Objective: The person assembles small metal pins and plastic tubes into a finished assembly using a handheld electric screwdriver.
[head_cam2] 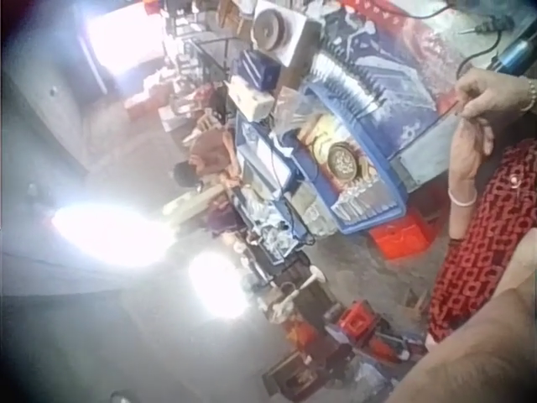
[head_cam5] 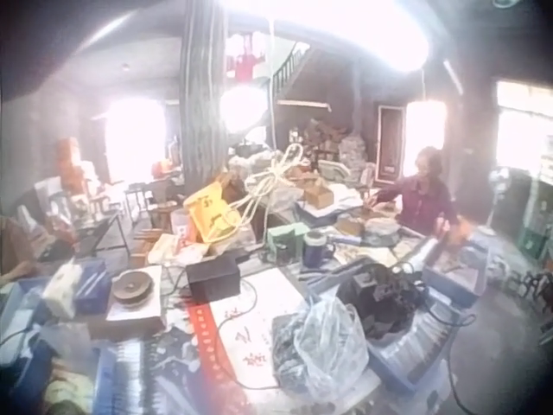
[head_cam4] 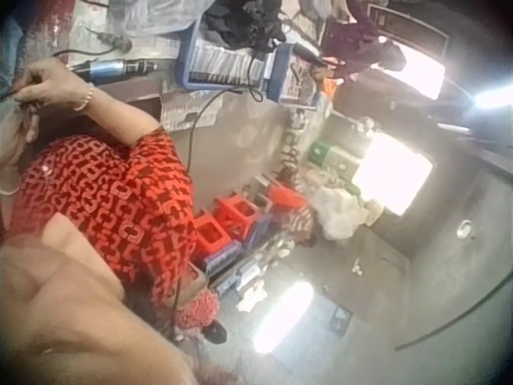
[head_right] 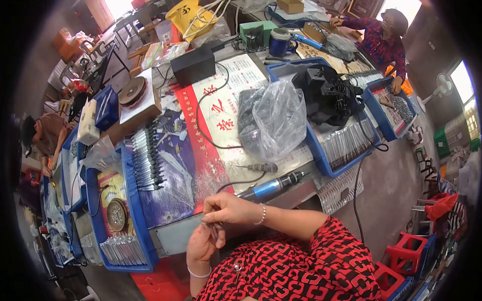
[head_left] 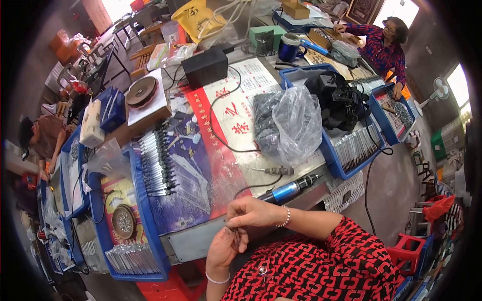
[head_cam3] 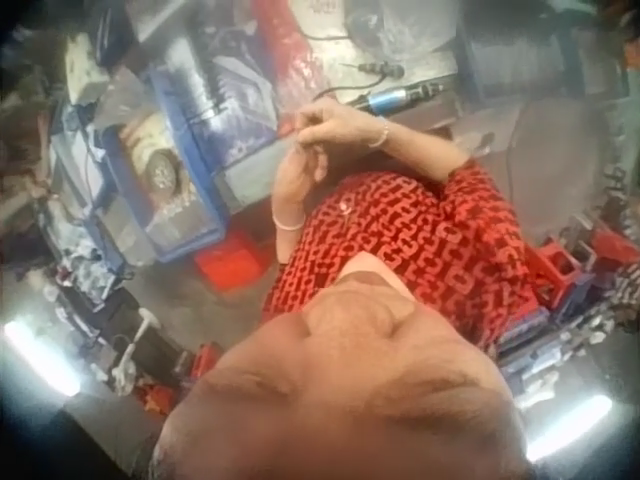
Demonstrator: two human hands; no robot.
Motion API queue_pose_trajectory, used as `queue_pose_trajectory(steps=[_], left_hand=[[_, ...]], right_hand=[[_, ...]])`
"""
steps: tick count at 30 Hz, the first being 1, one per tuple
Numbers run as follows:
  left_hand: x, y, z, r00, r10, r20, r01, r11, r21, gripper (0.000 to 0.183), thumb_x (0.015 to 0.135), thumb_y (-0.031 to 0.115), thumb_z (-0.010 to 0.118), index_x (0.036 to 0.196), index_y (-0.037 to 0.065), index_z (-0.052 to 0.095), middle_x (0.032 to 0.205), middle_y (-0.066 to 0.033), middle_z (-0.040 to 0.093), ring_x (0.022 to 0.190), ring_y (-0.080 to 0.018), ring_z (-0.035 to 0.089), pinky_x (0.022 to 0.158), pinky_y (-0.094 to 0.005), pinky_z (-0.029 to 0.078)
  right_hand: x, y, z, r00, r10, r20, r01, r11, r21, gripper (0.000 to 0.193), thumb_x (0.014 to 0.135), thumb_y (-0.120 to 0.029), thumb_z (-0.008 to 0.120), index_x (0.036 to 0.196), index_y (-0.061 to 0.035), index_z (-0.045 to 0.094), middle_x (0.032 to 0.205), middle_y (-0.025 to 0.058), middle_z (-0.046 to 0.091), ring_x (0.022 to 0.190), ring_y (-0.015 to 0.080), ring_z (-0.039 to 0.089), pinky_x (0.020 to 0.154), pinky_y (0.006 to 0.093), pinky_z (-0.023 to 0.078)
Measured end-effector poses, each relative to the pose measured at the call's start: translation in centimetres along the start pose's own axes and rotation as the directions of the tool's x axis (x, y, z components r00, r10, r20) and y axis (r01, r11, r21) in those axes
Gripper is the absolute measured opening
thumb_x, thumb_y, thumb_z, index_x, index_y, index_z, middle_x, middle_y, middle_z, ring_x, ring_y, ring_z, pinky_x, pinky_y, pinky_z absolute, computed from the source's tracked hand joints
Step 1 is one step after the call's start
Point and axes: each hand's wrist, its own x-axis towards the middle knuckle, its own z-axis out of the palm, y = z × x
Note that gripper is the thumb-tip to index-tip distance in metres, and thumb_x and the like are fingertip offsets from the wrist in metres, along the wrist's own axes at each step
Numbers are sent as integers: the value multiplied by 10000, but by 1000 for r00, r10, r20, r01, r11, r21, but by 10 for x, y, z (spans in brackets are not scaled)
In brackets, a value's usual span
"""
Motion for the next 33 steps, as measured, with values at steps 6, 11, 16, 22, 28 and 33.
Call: queue_pose_trajectory(steps=[6,11,16,22,28,33], left_hand=[[13,5,23,999,27,-18,-29,989,-142,393,960,390,465,959,1,520,725,-69,503,514,-111,391,502,-237,334],[28,18,40,999,31,41,-18,956,-292,385,930,422,503,892,40,529,655,-17,426,463,-75,328,452,-230,275],[31,28,33,976,213,-33,-211,909,-360,392,914,444,520,868,55,525,630,-13,410,433,-73,313,432,-235,260],[26,37,25,956,256,-144,-278,947,-163,385,938,433,491,899,51,512,636,-14,424,429,-76,313,423,-237,257],[7,38,2,940,283,-191,-321,923,-212,383,948,428,481,913,48,513,652,-16,428,425,-63,304,408,-226,232],[-17,30,-9,905,270,-329,-355,906,-231,387,950,421,481,930,38,523,647,-15,420,436,-65,309,415,-223,236]], right_hand=[[-12,10,2,977,-102,-189,135,977,168,158,927,-163,593,864,-29,539,703,-7,572,627,48,535,556,203,430],[-21,-13,-8,806,-156,-570,352,902,251,151,942,-156,567,841,-67,501,680,-24,502,594,61,509,557,205,422],[-41,-88,-64,349,-429,-833,578,798,-169,146,937,-133,569,819,-63,520,676,-5,549,531,56,507,494,198,438],[-21,-166,-246,322,-870,-373,-506,175,-844,170,825,-173,622,830,-8,581,744,180,620,709,357,611,635,409,461],[10,-140,-387,616,-559,-555,-749,-196,-633,160,803,-98,510,879,-48,643,920,197,650,904,368,621,763,471,490],[16,-138,-370,570,-453,-685,-816,-213,-538,239,871,-153,481,1017,-42,636,1032,205,648,999,342,624,843,469,487]])
